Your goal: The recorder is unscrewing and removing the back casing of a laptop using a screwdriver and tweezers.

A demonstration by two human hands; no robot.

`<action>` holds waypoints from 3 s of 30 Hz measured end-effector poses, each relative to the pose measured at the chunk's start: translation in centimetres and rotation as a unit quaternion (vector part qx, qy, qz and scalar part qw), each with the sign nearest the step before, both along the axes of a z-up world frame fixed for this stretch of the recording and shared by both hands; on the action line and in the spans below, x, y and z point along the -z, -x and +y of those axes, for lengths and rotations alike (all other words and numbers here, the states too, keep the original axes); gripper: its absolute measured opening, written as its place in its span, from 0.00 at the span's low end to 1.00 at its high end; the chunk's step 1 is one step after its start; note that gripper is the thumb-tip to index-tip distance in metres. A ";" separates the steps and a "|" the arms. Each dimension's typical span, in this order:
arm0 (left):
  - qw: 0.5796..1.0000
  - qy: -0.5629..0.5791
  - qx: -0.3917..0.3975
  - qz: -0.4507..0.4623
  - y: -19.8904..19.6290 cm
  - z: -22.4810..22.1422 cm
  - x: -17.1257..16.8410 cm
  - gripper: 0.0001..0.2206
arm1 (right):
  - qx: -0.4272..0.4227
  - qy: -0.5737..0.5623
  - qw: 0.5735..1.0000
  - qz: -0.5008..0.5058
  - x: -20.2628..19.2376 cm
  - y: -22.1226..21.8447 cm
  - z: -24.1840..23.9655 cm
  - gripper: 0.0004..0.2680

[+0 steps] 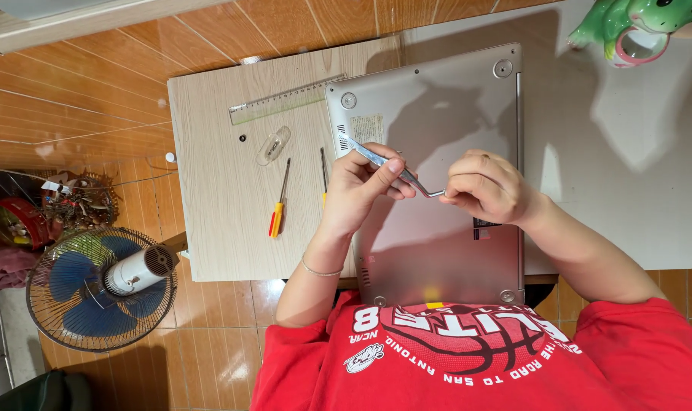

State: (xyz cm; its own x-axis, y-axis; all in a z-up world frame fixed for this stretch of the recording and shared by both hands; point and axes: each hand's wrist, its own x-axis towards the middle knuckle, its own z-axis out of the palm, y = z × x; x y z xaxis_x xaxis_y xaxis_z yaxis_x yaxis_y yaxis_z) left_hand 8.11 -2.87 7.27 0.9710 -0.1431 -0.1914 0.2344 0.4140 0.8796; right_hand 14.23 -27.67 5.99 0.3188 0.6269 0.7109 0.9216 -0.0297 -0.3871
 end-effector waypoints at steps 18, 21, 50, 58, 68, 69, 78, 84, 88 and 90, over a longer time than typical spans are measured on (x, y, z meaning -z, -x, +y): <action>1.000 0.021 -0.020 -0.003 0.8 0.6 2.0 0.08 | 0.010 -0.034 0.992 0.117 -0.8 0.6 1.6 0.09; 0.999 0.017 -0.033 -0.002 0.9 0.7 1.9 0.08 | 0.015 -0.023 0.993 0.112 -0.5 0.6 1.6 0.08; 0.700 -0.628 -0.307 -0.143 0.5 16.5 4.5 0.06 | 0.260 -0.287 0.834 0.393 16.4 -8.8 -9.3 0.11; 0.593 -0.734 -0.102 -0.316 5.9 12.8 5.8 0.12 | 0.203 -0.234 0.829 0.466 14.9 -7.5 -8.4 0.20; 0.576 -0.756 -0.025 -0.309 6.9 11.6 4.0 0.15 | 0.101 -0.162 0.753 0.630 10.5 -6.0 -7.9 0.23; 0.577 -0.755 -0.026 -0.311 7.5 11.0 4.5 0.15 | 0.102 -0.162 0.754 0.629 11.0 -5.9 -8.1 0.23; 0.716 -0.687 -0.049 -0.115 8.3 5.3 5.4 0.21 | 0.108 -0.178 0.724 0.658 11.5 -5.6 -9.5 0.18; 0.751 -0.649 -0.069 -0.098 7.8 5.6 5.8 0.22 | 0.071 -0.184 0.727 0.657 13.0 -5.0 -11.6 0.17; 0.839 -0.539 -0.075 -0.019 6.7 8.1 3.8 0.22 | 0.091 -0.162 0.720 0.669 9.2 -5.6 -10.3 0.25; 0.856 -0.511 -0.083 0.013 5.9 9.1 2.4 0.21 | 0.090 -0.162 0.737 0.650 7.7 -6.5 -9.6 0.30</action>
State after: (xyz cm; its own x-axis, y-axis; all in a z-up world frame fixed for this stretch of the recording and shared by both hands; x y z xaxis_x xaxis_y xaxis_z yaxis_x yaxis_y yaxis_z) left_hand 2.25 6.20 4.90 0.9554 0.2513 -0.1552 0.2711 -0.5378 0.7983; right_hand 20.77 -37.29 -1.73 0.9197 0.3559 -0.1658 -0.2418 0.1809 -0.9533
